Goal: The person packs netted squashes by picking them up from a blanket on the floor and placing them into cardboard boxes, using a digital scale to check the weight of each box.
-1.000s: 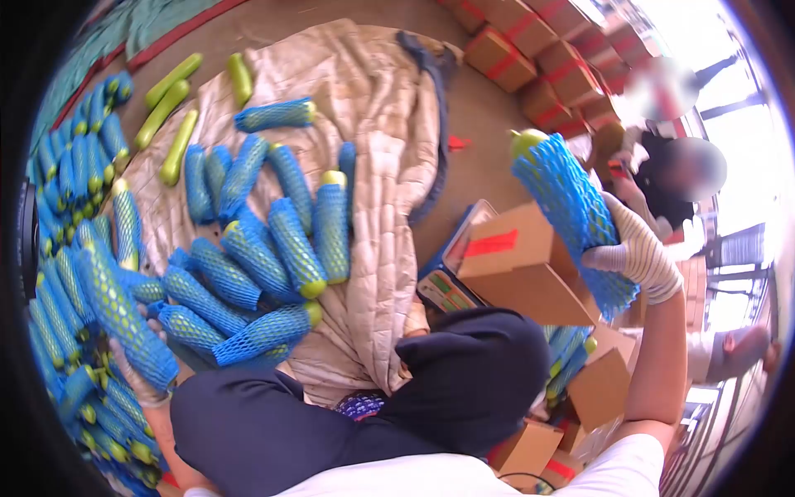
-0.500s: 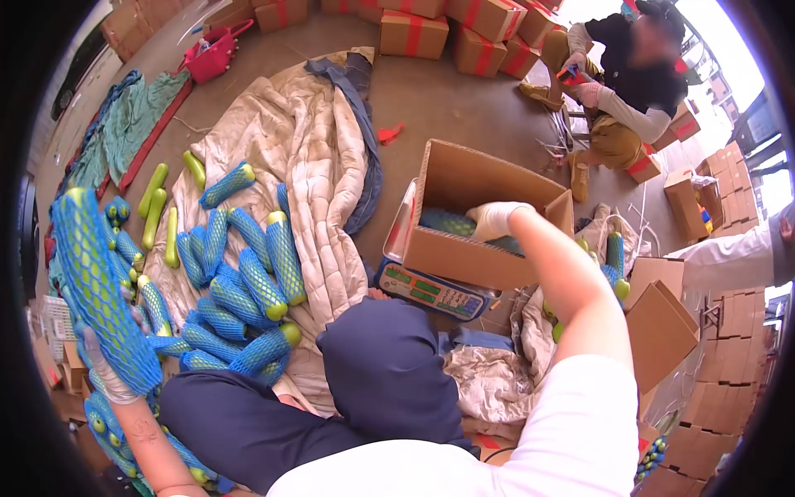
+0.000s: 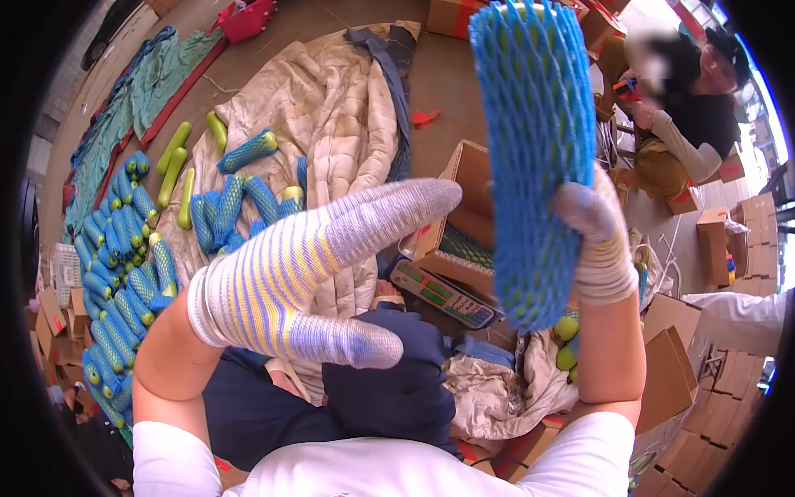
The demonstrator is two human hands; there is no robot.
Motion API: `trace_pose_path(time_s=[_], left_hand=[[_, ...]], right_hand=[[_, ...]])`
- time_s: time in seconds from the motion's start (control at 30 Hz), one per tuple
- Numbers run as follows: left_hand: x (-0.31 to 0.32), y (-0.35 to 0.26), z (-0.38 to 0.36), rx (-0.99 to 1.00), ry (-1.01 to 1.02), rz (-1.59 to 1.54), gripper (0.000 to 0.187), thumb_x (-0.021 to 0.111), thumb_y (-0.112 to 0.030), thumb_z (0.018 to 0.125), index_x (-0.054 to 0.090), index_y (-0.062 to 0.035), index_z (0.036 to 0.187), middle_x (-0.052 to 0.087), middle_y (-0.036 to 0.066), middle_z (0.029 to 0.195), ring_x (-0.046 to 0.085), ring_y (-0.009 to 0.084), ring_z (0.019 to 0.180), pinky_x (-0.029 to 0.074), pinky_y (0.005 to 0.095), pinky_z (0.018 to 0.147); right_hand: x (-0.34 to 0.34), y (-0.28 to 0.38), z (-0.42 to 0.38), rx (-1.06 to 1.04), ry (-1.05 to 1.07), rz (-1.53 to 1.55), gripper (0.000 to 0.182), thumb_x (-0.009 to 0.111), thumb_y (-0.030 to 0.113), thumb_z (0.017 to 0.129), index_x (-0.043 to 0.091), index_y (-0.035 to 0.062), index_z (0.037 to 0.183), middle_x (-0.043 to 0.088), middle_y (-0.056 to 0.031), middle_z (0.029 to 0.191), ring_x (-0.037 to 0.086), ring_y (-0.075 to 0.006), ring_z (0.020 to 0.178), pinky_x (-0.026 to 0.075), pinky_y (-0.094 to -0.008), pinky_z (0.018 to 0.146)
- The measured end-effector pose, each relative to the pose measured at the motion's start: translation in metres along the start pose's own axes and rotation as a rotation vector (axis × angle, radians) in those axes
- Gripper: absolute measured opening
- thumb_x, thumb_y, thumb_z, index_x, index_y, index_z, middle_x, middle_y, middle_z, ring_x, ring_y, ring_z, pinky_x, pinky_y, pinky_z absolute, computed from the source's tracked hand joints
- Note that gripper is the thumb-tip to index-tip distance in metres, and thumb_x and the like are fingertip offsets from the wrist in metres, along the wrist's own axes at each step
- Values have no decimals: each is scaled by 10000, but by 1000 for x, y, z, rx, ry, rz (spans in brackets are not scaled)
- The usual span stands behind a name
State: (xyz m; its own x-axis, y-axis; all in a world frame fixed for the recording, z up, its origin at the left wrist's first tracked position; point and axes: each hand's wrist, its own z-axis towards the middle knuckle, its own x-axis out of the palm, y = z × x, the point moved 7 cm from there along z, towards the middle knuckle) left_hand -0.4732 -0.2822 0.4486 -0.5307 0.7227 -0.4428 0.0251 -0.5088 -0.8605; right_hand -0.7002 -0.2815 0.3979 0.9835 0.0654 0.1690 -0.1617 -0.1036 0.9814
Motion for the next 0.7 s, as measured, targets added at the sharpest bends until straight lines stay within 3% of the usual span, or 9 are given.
trace_pose_path(time_s=[0.03, 0.1, 0.27, 0.33, 0.4, 0.43, 0.53, 0.6, 0.7], left_hand=[[-9, -2, -7, 15, -34, 110, 809, 746, -318, 782, 355, 28, 1400, 441, 164, 1394, 393, 265, 1319, 296, 353, 1075], [-53, 24, -59, -210, -278, 167, 696, 692, -308, 834, 395, 0, 1382, 487, 133, 1354, 482, 244, 1228, 354, 358, 1035], [-116, 71, -272, -629, -836, 17, 532, 614, -236, 905, 432, -47, 1367, 557, 71, 1218, 524, 138, 1100, 419, 299, 956], [-103, 94, -374, -788, -1043, -24, 470, 593, -175, 919, 447, -30, 1342, 559, 83, 1223, 537, 144, 1086, 437, 308, 953], [-76, 102, -451, -1027, -1069, 11, 452, 589, -137, 914, 453, 1, 1322, 564, 106, 1225, 557, 163, 1080, 447, 305, 950], [-59, 111, -491, -1124, -1070, 63, 472, 616, -169, 900, 459, -7, 1315, 590, 134, 1158, 581, 186, 1037, 477, 305, 887], [-16, 117, -575, -1365, -1092, 89, 544, 626, -283, 884, 454, -19, 1328, 564, 191, 1240, 542, 264, 1152, 424, 350, 971], [5, 137, -627, -1442, -1143, 70, 549, 621, -294, 884, 454, -20, 1329, 555, 197, 1259, 532, 274, 1172, 411, 355, 986], [6, 145, -693, -1477, -1385, 62, 567, 636, -321, 865, 465, -31, 1322, 548, 218, 1265, 526, 320, 1180, 405, 379, 996]], right_hand=[[-15, 8, 1, -24, -36, -110, 979, 825, 448, 619, 361, -4, 1353, 606, -106, 1110, 620, -230, 977, 519, -361, 848], [-34, 12, 0, -130, -217, -397, 743, 733, 74, 616, 422, 27, 1290, 603, -79, 1026, 597, -176, 916, 501, -321, 849], [-82, -101, 29, -6, 107, -1197, 798, 678, 20, 525, 419, 51, 1279, 556, -106, 1060, 546, -218, 970, 441, -339, 900], [-96, -139, 43, 159, 71, -924, 820, 698, 30, 535, 389, 66, 1293, 553, -88, 1067, 529, -209, 978, 438, -339, 929], [-160, -211, 74, 344, 12, -597, 822, 738, 61, 570, 372, 76, 1306, 555, -82, 1100, 520, -205, 1011, 439, -341, 948], [-159, -219, 81, 334, 58, -722, 742, 711, 62, 606, 400, 70, 1280, 568, -95, 1084, 534, -223, 999, 447, -346, 924], [-117, -197, 78, 166, 364, -1475, 508, 629, 63, 713, 485, 52, 1201, 607, -133, 1037, 578, -278, 962, 471, -358, 853], [-98, -165, 72, 110, 473, -1614, 366, 574, 64, 784, 542, 40, 1148, 633, -159, 1005, 607, -315, 937, 488, -367, 805], [-58, -98, 77, 151, 286, -1552, 303, 554, 104, 852, 581, 53, 1150, 585, -176, 1118, 567, -337, 1030, 449, -369, 865]])
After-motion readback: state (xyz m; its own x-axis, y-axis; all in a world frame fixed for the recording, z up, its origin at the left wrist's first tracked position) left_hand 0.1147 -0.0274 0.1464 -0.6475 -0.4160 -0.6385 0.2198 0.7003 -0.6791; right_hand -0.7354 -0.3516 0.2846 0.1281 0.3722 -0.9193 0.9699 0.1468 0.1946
